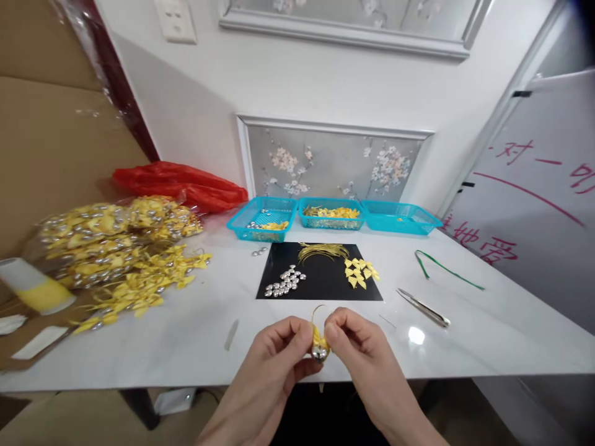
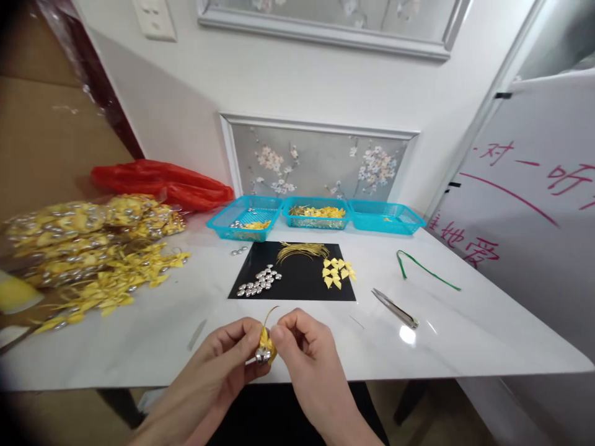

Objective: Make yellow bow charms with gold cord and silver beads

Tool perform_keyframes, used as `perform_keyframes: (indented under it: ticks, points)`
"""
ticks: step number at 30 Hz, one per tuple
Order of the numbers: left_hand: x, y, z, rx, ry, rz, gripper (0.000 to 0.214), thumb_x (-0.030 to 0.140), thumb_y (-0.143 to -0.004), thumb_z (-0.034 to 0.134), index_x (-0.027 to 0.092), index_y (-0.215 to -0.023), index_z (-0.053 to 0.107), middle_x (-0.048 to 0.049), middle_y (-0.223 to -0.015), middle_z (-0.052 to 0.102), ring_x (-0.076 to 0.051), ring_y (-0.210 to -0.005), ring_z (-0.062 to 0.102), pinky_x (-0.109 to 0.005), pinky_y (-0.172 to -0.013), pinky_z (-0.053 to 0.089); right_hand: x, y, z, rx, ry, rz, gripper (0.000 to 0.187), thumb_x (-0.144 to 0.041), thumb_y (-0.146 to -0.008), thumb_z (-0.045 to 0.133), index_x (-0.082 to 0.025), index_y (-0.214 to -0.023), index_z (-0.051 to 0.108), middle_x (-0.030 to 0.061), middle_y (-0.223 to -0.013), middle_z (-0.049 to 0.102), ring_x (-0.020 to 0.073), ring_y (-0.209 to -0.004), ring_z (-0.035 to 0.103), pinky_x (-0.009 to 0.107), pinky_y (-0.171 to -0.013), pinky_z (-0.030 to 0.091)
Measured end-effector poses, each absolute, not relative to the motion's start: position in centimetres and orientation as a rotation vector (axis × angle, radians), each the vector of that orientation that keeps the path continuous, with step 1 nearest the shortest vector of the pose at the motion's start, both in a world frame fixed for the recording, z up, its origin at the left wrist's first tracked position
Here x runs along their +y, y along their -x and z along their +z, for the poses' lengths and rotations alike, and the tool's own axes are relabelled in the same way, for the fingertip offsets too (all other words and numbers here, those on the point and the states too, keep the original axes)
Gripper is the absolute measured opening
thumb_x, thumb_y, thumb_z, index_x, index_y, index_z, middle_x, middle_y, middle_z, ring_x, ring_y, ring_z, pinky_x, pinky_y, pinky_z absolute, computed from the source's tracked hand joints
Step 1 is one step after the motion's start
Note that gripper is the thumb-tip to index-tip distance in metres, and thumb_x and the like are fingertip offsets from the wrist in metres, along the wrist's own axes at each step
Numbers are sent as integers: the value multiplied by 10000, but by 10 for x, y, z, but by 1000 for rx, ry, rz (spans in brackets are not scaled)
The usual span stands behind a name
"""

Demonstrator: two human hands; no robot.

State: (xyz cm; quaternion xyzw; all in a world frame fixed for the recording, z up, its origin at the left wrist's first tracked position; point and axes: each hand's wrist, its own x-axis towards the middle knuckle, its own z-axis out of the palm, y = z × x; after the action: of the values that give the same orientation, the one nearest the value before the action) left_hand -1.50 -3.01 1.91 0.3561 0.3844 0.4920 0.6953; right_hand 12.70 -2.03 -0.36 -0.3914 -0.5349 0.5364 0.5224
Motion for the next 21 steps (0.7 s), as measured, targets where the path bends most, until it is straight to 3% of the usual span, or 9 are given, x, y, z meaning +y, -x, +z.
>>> perform_keyframes:
  ticks: [5, 8, 11, 16, 18, 21]
  points:
    - [-34, 34, 5, 806, -682, 1203, 317, 372, -780, 786, 168, -615, 607, 13, -695, 564, -120, -688, 513, -238, -674, 462, -12, -117, 0, -1474, 969, 1325, 371, -503, -933, 559, -193, -729, 556, -26, -675, 491, 131, -648, 420, 251, -609, 361]
    - [-41, 50, 3, 815, -646, 1302, 311, 368, -761, 801, 165, -618, 614, 0, -695, 592, -133, -685, 534, -261, -672, 482, -2, -106, 8, -1716, 925, 1322, 287, -480, -908, 590, -203, -895, 666, 6, -779, 601, 150, -708, 505, 261, -648, 404]
    - [-46, 70, -2, 851, -610, 1435, 301, 374, -737, 820, 167, -631, 630, 0, -689, 592, -138, -670, 523, -283, -663, 509, 7, -85, 19, -1967, 940, 1247, 245, -407, -887, 605, -188, -797, 666, -2, -716, 597, 138, -661, 512, 241, -599, 404]
    - [-47, 103, -20, 921, -463, 1674, 270, 464, -752, 788, 219, -762, 674, 3, -838, 653, -156, -832, 603, -273, -755, 536, 28, -28, 40, -2363, 971, 756, 218, -206, -927, 544, -172, -734, 640, -47, -602, 574, 84, -553, 519, 174, -502, 391]
    - [-46, 111, -28, 947, -399, 1687, 294, 467, -717, 816, 235, -846, 691, -16, -928, 694, -178, -906, 646, -283, -772, 545, 47, -2, 43, -2421, 980, 592, 209, -187, -950, 537, -167, -786, 665, -35, -655, 626, 84, -599, 578, 169, -548, 442]
    - [-46, 112, -35, 988, -371, 1658, 364, 437, -640, 880, 235, -890, 709, -31, -929, 726, -181, -850, 680, -278, -727, 556, 82, 38, 38, -2495, 1045, 350, 168, -197, -983, 540, -136, -915, 682, 26, -828, 693, 127, -756, 660, 245, -713, 538]
